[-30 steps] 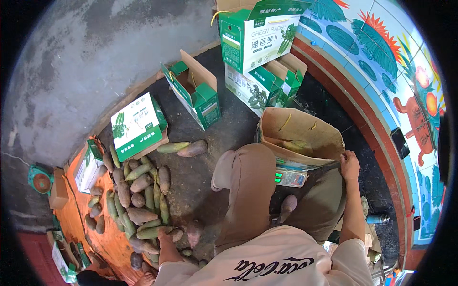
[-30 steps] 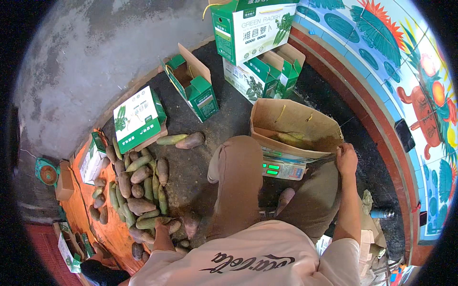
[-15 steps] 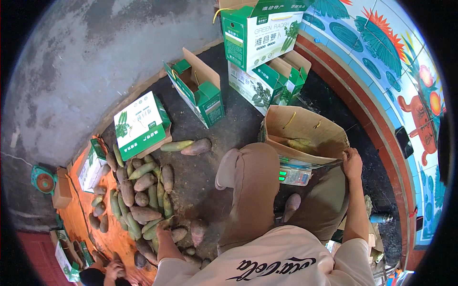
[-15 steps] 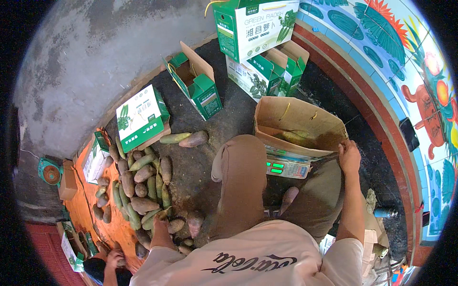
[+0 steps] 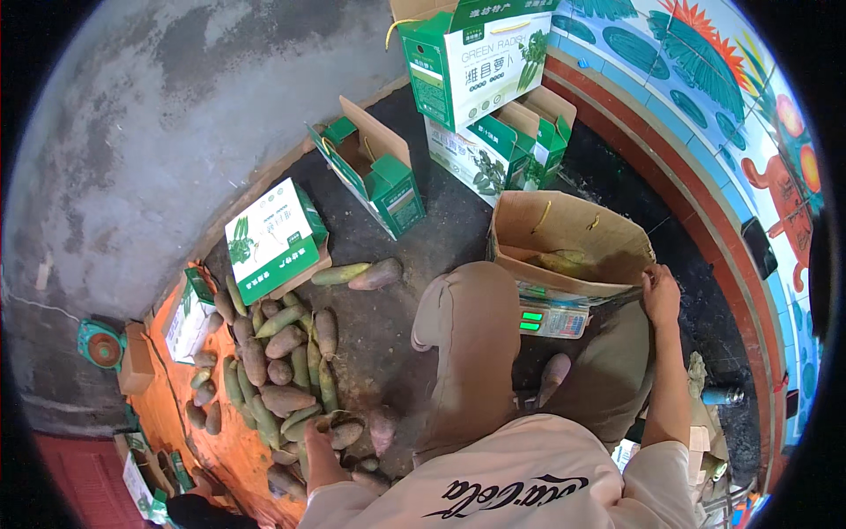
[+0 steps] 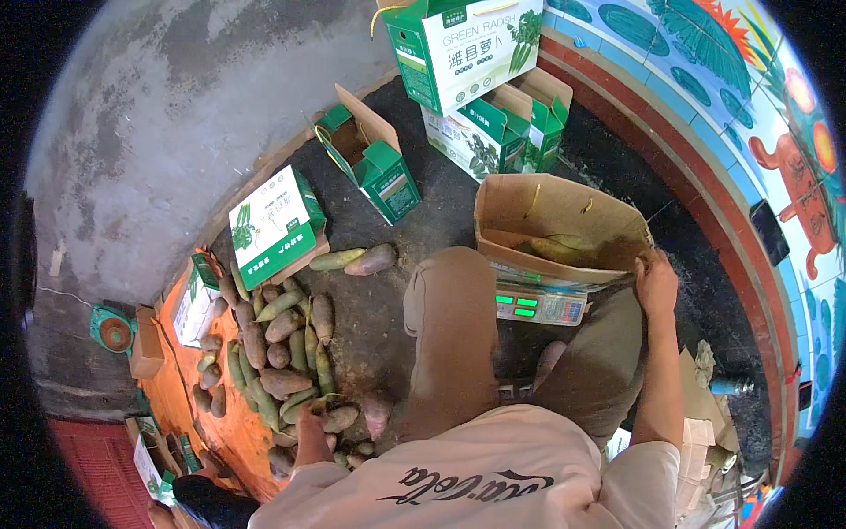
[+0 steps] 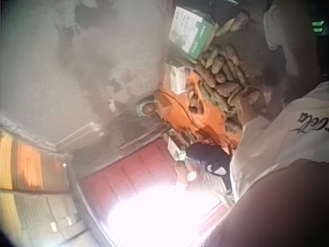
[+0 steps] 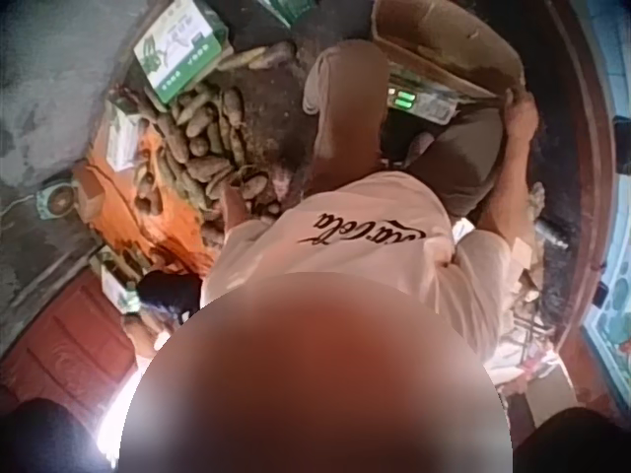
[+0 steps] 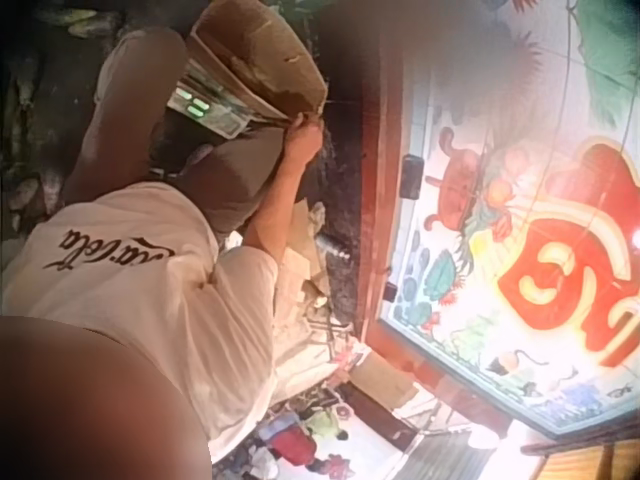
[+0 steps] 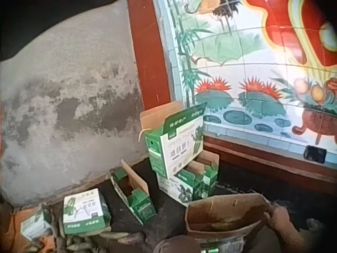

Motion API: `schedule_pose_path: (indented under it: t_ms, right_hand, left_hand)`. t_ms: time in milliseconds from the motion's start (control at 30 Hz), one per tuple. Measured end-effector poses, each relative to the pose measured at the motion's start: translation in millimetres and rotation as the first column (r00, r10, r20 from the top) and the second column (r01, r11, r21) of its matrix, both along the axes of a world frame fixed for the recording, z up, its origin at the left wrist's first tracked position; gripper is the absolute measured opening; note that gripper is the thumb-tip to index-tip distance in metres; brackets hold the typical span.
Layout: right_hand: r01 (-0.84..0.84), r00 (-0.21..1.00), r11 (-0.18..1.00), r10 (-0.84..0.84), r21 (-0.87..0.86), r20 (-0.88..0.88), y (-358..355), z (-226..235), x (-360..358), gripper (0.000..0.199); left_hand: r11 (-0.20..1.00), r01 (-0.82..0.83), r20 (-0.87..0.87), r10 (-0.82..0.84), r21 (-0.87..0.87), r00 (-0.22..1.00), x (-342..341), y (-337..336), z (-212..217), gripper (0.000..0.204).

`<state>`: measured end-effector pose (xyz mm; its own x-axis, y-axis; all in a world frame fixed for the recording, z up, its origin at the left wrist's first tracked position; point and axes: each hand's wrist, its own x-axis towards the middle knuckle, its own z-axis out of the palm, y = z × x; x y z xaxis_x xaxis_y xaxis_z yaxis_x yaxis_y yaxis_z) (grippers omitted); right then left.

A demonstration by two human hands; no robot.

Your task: The recorder is sorting green radishes from a pile on the floor, weighing them on a digital scale, and placing them into cardboard boxes for shipping.

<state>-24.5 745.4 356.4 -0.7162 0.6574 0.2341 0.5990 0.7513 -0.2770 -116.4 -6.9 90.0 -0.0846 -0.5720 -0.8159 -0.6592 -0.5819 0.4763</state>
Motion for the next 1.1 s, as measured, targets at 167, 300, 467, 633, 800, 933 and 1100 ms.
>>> schedule_pose_path:
  t_ms: [167, 300, 467, 633, 800, 933, 1100]
  right_hand:
    - [-0.005, 1.0, 1.0, 0.005, -0.006, -0.011, 1.1, -2.2, -1.2, 0.014]
    - [-0.056, 0.997, 0.998, 0.058, 0.038, -0.06, -3.4, -1.6, -5.7, 0.013]
    - [-0.034, 0.997, 0.999, 0.035, 0.008, -0.069, 2.3, -5.0, 3.0, 0.014]
    - [-0.047, 0.996, 0.999, 0.049, 0.019, -0.078, 1.5, -2.3, 9.0, 0.015]
    - [0.021, 0.996, 1.0, -0.019, 0.021, -0.086, 5.2, 2.2, 29.9, 0.014]
    - [-0.066, 0.988, 0.998, 0.062, -0.022, -0.142, -2.2, -2.1, 6.0, 0.013]
    - [0.033, 0.993, 0.998, -0.026, 0.059, -0.113, 7.7, 0.8, 41.0, 0.013]
  left_hand:
    - [0.983, -0.063, -0.071, 0.076, 0.171, 0.995, 14.3, 27.3, -7.3, 0.042]
    - [0.922, -0.127, -0.198, 0.21, 0.366, 0.957, 18.7, 48.4, -13.2, 0.029]
    - [0.9, 0.012, -0.207, 0.087, 0.435, 0.975, 9.3, 90.6, 1.1, 0.027]
    - [0.765, 0.465, -0.431, -0.273, 0.446, 0.86, -8.6, 102.4, 3.1, 0.024]
    - [0.753, 0.635, -0.208, -0.603, 0.172, 0.77, -34.9, 151.2, 12.2, 0.024]
    - [0.77, 0.638, -0.093, -0.635, 0.004, 0.767, -24.6, 66.5, -78.5, 0.03]
    - [0.739, 0.652, 0.137, -0.673, 0.169, 0.727, -45.5, 139.6, -43.3, 0.022]
